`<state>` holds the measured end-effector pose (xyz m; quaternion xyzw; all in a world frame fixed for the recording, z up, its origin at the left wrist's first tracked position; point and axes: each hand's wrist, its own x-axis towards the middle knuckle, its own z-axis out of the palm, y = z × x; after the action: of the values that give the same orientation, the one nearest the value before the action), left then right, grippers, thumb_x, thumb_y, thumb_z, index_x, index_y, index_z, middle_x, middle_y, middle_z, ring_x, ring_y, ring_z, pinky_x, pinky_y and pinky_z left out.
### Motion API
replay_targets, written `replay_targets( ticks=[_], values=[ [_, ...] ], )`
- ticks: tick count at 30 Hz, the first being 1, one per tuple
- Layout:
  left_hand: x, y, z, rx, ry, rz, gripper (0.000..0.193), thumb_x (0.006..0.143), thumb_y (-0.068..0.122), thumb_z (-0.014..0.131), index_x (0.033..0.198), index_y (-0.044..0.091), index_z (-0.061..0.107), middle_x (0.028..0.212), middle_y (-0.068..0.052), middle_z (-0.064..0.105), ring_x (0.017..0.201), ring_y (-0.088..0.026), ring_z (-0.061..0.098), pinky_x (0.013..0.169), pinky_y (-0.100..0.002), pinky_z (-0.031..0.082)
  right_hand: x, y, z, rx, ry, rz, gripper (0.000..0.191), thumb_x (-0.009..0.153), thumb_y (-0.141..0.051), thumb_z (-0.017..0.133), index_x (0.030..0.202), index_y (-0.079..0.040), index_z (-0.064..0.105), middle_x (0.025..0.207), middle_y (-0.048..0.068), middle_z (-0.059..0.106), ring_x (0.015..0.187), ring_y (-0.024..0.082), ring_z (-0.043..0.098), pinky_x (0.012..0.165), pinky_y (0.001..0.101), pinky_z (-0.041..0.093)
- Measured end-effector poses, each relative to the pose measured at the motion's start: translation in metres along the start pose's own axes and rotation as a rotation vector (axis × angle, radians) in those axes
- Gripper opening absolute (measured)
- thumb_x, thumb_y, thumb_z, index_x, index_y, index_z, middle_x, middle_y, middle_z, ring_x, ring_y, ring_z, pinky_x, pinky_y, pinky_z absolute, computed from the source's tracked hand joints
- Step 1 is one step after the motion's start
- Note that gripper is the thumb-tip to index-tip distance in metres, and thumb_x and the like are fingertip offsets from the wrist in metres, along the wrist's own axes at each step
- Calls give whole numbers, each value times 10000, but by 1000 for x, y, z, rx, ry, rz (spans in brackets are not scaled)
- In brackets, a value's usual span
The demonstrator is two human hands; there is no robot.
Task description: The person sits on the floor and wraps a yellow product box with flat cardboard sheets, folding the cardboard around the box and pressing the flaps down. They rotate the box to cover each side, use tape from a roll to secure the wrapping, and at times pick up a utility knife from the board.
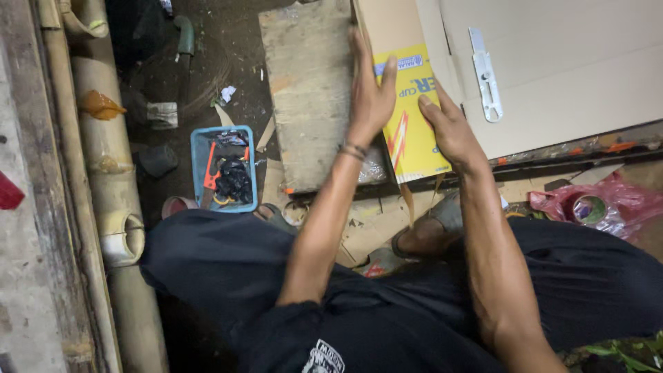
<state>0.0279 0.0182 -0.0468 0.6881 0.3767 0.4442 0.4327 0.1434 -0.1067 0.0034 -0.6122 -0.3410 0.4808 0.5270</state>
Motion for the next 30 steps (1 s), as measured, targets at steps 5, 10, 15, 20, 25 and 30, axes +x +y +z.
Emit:
replay_targets(
  ticks=[5, 10, 15, 20, 25, 30],
  values=[
    [16, -18, 7, 128, -94, 21, 726, 1129, 309, 447, 1652, -10, 59, 1744, -252, 89, 1645, -369, 98, 1344, -394, 169, 4, 0, -8, -27, -25, -79, 642, 1088, -196, 488, 1655, -83, 208, 1548, 92, 506, 1337, 118, 489, 1127, 258, 389],
    [14, -24, 9, 134, -85, 57, 710, 1151, 301, 450, 1660, -17, 72, 1744, -262, 66, 1648, -369, 45, 1351, -395, 118, 2, 1, -6, 50, -29, -108, 630, 1088, -169, 486, 1656, -80, 228, 1565, 104, 494, 1367, 129, 491, 1158, 271, 387],
    [-13, 17, -1, -59, -11, -81, 615, 1173, 272, 452, 1652, -19, 197, 1758, -273, 196, 1659, -345, 180, 1346, -390, 215, -5, -5, -2, 23, 20, -131, 614, 1074, -148, 510, 1636, -76, 273, 1569, 113, 505, 1375, 132, 494, 1160, 273, 386],
    [-80, 71, 2, -489, -101, -176, 879, 1038, 110, 612, 1647, -41, -4, 1614, -235, 363, 1435, -261, 451, 1160, -361, 410, -3, -4, -6, 70, 60, -109, 608, 1053, -129, 526, 1621, -70, 317, 1529, 104, 538, 1328, 127, 510, 1129, 268, 402],
    [-81, 72, 0, -535, -150, -218, 949, 1020, 119, 628, 1645, -46, -65, 1596, -237, 381, 1406, -253, 475, 1151, -361, 447, -6, 7, -10, 128, 40, -136, 649, 1039, -164, 591, 1613, -5, 334, 1575, 129, 501, 1399, 153, 479, 1177, 296, 379],
    [-79, 60, -14, -399, -211, -187, 911, 1050, 146, 600, 1637, -58, -66, 1645, -234, 319, 1477, -267, 411, 1214, -375, 377, -32, 5, -19, 74, -219, -277, 953, 910, -202, 727, 1654, 14, 171, 1696, 148, 293, 1560, 194, 287, 1261, 326, 238]
  ],
)
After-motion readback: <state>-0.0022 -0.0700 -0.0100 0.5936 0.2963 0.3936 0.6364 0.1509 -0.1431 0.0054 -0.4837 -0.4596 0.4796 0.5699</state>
